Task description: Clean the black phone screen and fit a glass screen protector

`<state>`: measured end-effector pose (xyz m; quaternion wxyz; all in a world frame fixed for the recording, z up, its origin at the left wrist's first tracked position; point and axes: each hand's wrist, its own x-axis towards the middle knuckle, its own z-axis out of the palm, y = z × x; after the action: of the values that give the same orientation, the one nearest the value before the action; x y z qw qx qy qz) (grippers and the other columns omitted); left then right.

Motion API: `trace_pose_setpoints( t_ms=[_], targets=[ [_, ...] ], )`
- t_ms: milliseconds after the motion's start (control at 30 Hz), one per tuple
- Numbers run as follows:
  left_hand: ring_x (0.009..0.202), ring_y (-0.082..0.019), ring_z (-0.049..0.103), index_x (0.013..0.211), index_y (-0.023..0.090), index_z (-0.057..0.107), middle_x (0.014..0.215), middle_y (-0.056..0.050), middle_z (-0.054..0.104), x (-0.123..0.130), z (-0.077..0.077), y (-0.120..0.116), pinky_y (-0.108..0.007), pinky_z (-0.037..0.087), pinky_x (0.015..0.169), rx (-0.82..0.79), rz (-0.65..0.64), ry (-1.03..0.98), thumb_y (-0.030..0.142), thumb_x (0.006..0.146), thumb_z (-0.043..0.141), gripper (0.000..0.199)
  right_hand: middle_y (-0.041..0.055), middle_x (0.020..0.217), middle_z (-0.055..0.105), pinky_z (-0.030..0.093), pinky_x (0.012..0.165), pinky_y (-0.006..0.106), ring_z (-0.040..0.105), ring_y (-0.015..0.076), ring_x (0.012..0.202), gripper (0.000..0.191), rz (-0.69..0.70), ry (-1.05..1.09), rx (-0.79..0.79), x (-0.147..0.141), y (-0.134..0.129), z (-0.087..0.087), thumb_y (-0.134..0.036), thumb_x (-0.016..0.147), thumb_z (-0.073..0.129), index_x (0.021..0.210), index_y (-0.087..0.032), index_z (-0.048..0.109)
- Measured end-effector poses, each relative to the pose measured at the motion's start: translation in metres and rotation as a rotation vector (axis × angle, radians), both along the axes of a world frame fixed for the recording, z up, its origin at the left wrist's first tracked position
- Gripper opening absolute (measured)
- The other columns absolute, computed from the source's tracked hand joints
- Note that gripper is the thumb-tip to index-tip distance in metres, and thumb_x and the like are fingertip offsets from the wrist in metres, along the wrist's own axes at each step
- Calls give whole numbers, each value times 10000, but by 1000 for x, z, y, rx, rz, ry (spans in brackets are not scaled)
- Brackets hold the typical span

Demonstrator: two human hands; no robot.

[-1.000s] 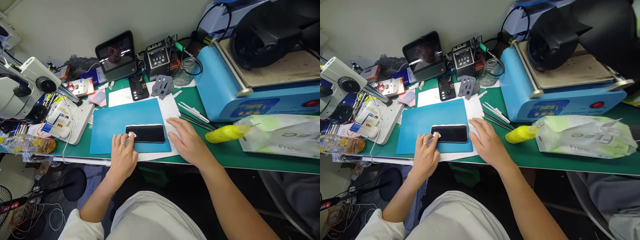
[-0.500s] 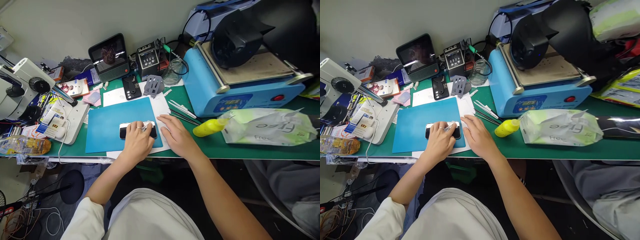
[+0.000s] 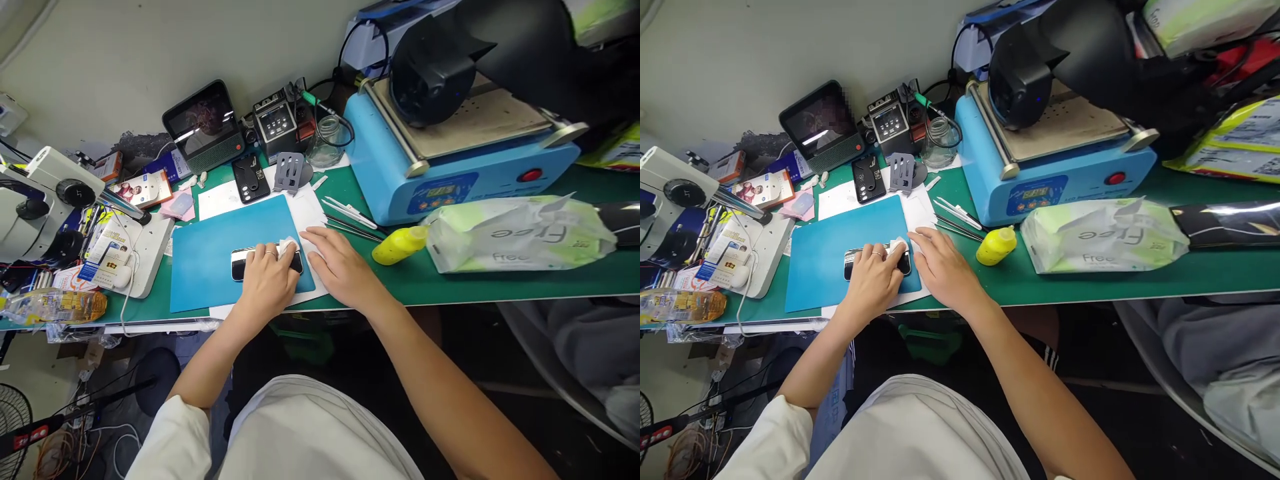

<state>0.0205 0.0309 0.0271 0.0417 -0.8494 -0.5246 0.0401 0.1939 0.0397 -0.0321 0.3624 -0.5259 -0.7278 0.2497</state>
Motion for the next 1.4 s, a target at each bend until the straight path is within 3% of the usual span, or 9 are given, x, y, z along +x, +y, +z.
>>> trace_pose_setpoints(
  t_ms=[133, 367, 600, 800, 933, 1400],
  targets=[
    [959, -301, 523, 1477, 208, 513, 1028, -122, 626, -11, 4, -6, -421, 410, 836, -5, 16, 28, 217, 1007, 369, 491, 136, 1467, 563, 449, 1154, 546, 525, 322, 1371, 458, 19, 6, -14, 0, 0, 2, -325, 1043, 334, 1429, -236, 564],
    [983, -308, 530, 1434, 153, 524, 1043, -131, 642, 1, -2, -4, -422, 409, 843, -12, 12, -7, 239, 1015, 379, 452, 131, 1437, 582, 438, 1156, 569, 535, 332, 1356, 454, -2, -1, 23, 1, -1, -6, -339, 1035, 363, 1430, -262, 571],
    [974, -298, 536, 1439, 185, 531, 1069, -119, 653, -22, 1, -9, -420, 402, 848, -36, 80, -6, 208, 1011, 356, 463, 133, 1465, 567, 451, 1146, 557, 524, 335, 1370, 464, 2, -26, -8, 1, -2, -4, -349, 1042, 355, 1444, -240, 560],
    [952, -296, 551, 1402, 148, 553, 1025, -128, 675, -13, -4, 6, -416, 407, 835, -34, 59, -13, 209, 1013, 356, 441, 129, 1448, 580, 463, 1135, 544, 529, 335, 1366, 459, -16, -19, -12, 0, -4, -2, -353, 1036, 358, 1426, -244, 574],
    [974, -297, 558, 1466, 159, 506, 1063, -132, 684, -16, -5, 1, -416, 408, 841, -28, 52, -17, 214, 1021, 354, 474, 152, 1464, 567, 458, 1146, 532, 520, 340, 1378, 473, -12, -35, -36, 1, -4, -2, -358, 1034, 362, 1424, -200, 577],
    [979, -295, 564, 1468, 160, 510, 1075, -133, 687, -18, -3, 0, -413, 391, 841, -53, 33, -4, 230, 1037, 347, 466, 135, 1465, 572, 481, 1125, 535, 525, 334, 1380, 456, -7, -73, -6, 2, -3, -6, -351, 1042, 373, 1436, -228, 566]
  ],
)
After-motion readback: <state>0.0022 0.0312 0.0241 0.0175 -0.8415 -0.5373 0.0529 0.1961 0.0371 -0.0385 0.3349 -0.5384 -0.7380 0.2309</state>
